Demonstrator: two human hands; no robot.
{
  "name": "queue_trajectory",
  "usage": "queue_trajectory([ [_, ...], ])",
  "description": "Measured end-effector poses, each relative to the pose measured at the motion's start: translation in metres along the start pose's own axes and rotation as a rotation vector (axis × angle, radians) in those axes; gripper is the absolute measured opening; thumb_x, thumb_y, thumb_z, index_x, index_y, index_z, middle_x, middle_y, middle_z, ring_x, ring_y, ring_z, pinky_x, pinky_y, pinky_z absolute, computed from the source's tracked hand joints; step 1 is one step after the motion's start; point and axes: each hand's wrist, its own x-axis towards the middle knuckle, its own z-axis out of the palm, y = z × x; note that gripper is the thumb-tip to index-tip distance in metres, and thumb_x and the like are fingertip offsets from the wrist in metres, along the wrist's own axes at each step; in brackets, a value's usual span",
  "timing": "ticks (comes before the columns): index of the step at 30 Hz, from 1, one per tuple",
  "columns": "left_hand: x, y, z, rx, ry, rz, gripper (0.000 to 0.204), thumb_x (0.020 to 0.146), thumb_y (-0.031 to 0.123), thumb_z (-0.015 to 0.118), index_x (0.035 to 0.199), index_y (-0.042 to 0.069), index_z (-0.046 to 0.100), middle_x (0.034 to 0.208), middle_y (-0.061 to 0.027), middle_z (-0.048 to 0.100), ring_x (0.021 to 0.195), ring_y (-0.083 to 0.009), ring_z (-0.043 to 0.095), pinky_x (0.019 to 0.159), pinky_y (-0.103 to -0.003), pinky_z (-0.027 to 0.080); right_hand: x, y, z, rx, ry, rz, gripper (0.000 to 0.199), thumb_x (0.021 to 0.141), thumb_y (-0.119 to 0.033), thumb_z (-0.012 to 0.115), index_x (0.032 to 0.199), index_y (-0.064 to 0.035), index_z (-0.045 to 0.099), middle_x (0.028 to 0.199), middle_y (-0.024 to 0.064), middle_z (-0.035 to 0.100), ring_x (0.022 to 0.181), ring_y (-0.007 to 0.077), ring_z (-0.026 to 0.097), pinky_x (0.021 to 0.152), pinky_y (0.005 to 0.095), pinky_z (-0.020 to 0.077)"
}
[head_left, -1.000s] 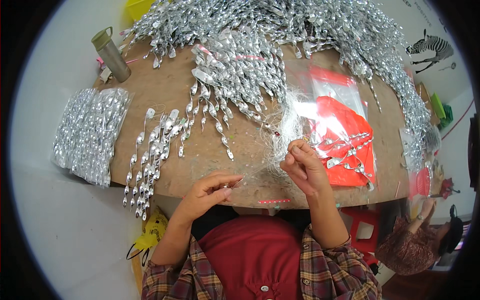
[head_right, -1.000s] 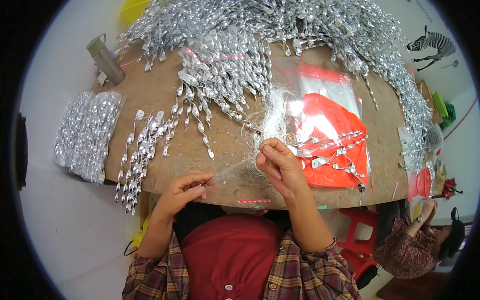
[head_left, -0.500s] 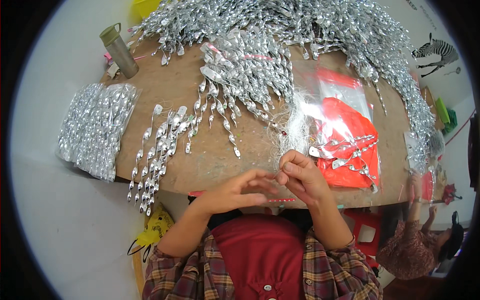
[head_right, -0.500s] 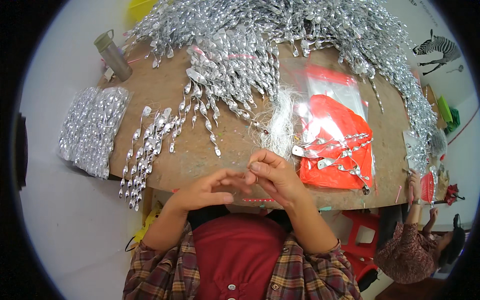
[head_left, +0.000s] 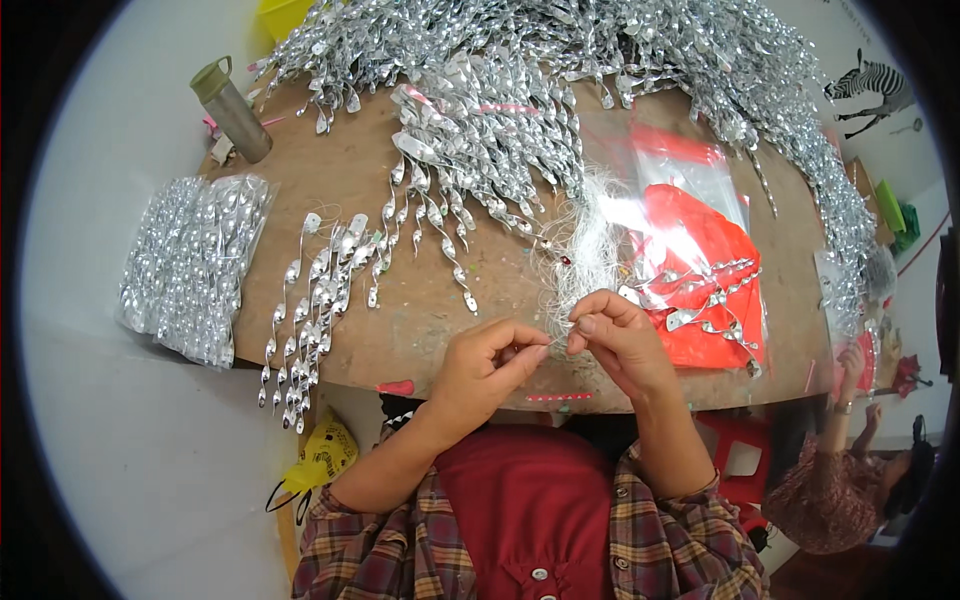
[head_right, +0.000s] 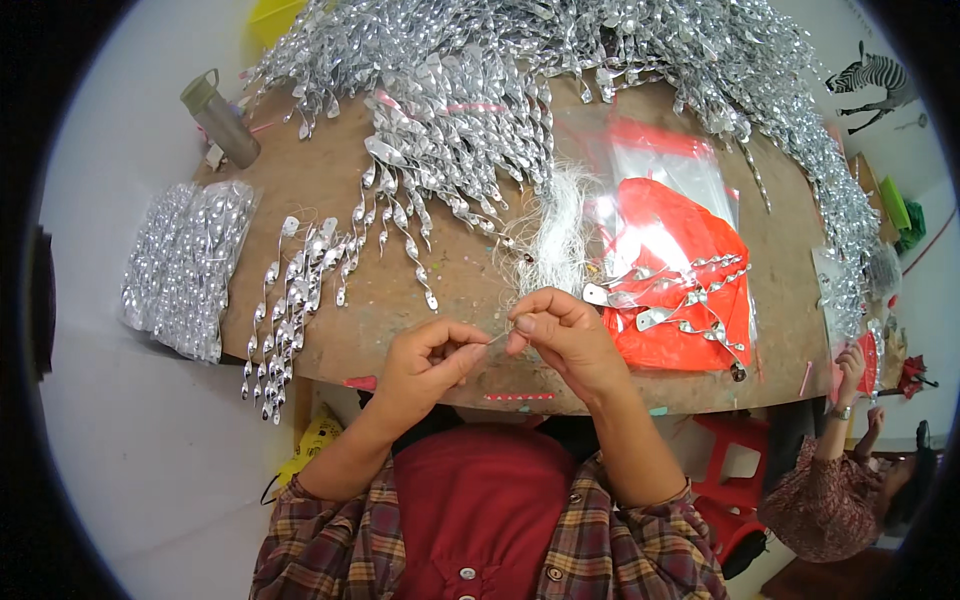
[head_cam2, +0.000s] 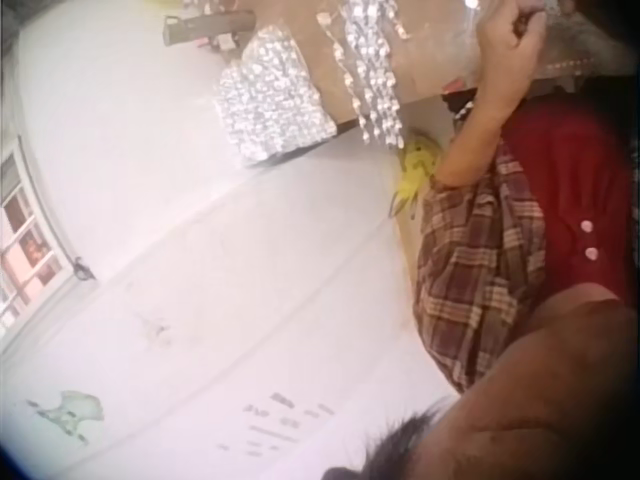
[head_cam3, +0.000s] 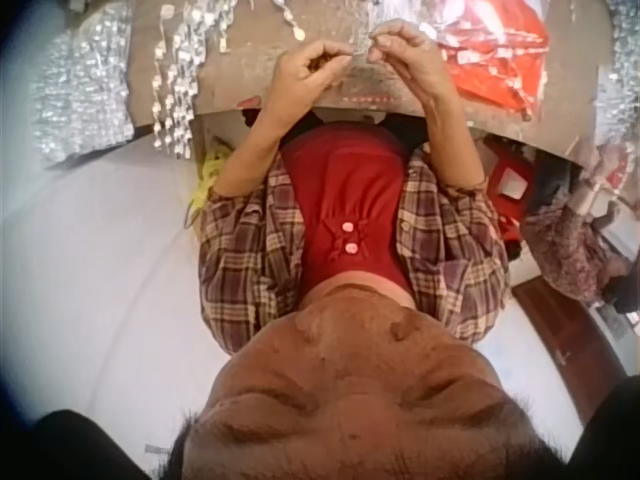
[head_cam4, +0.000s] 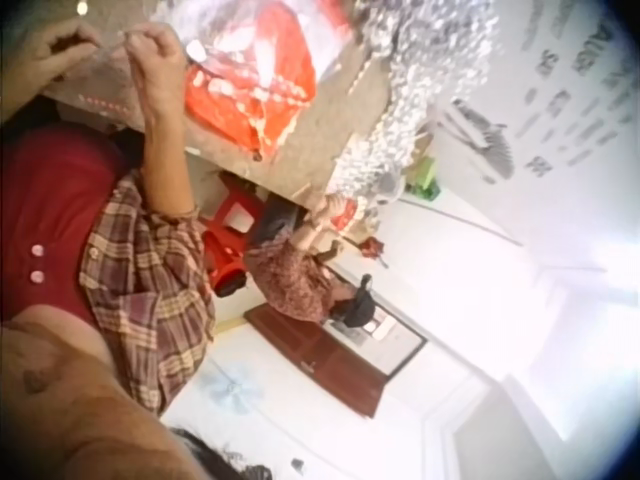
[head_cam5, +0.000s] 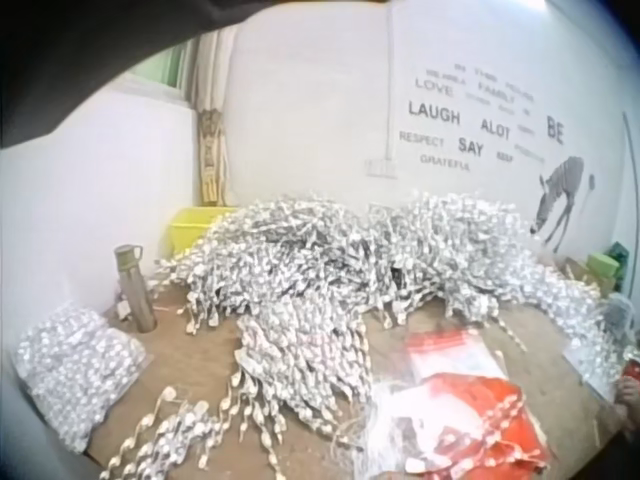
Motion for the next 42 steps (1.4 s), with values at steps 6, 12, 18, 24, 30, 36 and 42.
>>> queue_trajectory([
  [6,0.001,-0.001,-0.001,-0.12,0.034,-0.117,0.009,0.084,0.006,0.059,0.091,0.0,0.06,0.068,0.0028,0.055,0.056,-0.0015,0.047,0.049,-0.017,0.037,-0.001,-0.014,0.012,-0.535,0.148,-0.143,0.016,0.082,-0.005,0.06,0.097,-0.0014,0.059,0.082,0.006,0.061,0.071,0.0123,0.056,0.066,0.0246,0.045],
  [12,0.003,-0.012,0.002,0.041,0.113,-0.02,0.006,0.084,0.005,0.06,0.087,0.0,0.06,0.067,0.0041,0.054,0.054,-0.0001,0.044,0.048,-0.016,0.035,-0.011,-0.015,0.036,-1.278,0.154,-0.63,0.021,0.072,0.002,0.065,0.092,-0.0046,0.063,0.08,0.0074,0.06,0.071,0.0215,0.056,0.065,0.0292,0.0437],
  [18,0.004,-0.007,0.006,0.271,0.166,0.187,0.006,0.082,0.005,0.06,0.086,0.0,0.061,0.07,-0.0001,0.055,0.055,-0.0051,0.049,0.05,-0.019,0.038,-0.004,-0.002,0.033,-1.39,0.112,-0.773,0.018,0.072,0.0,0.066,0.088,-0.0068,0.063,0.08,0.0059,0.061,0.072,0.0236,0.057,0.064,0.0319,0.0431],
  [24,-0.004,-0.008,0.006,0.007,0.167,0.003,0.01,0.084,0.008,0.059,0.091,0.001,0.062,0.075,-0.0021,0.059,0.062,-0.0061,0.056,0.052,-0.02,0.043,-0.003,0.006,0.029,-1.214,0.141,-0.662,0.012,0.077,-0.001,0.063,0.088,-0.0047,0.061,0.083,0.0045,0.062,0.071,0.0165,0.057,0.066,0.0274,0.0426],
  [30,-0.008,-0.007,0.003,-0.186,0.16,-0.143,0.018,0.088,0.014,0.057,0.099,0.002,0.062,0.083,-0.0021,0.063,0.071,-0.0072,0.06,0.058,-0.019,0.047,0.0,0.015,0.034,-0.237,0.068,-0.182,0.007,0.082,-0.004,0.06,0.089,-0.0032,0.058,0.088,0.0003,0.056,0.078,0.0073,0.05,0.068,0.0214,0.0409],
  [36,-0.008,-0.008,0.0,-0.325,0.146,-0.202,0.018,0.089,0.015,0.056,0.1,0.001,0.059,0.085,-0.0032,0.063,0.074,-0.008,0.061,0.06,-0.02,0.05,0.002,0.015,0.03,-0.173,0.039,-0.037,0.008,0.082,-0.008,0.062,0.088,-0.0036,0.058,0.086,-0.0005,0.055,0.076,0.0064,0.048,0.067,0.0199,0.0393],
  [42,-0.006,-0.013,0.001,-0.418,0.116,-0.212,0.014,0.089,0.012,0.056,0.097,0.0,0.058,0.084,-0.0062,0.063,0.072,-0.0095,0.061,0.064,-0.021,0.051,0.001,0.013,0.028,-0.212,0.073,-0.038,0.009,0.082,-0.009,0.063,0.088,-0.004,0.059,0.08,-0.0026,0.056,0.071,0.0049,0.048,0.065,0.0191,0.0391],
])
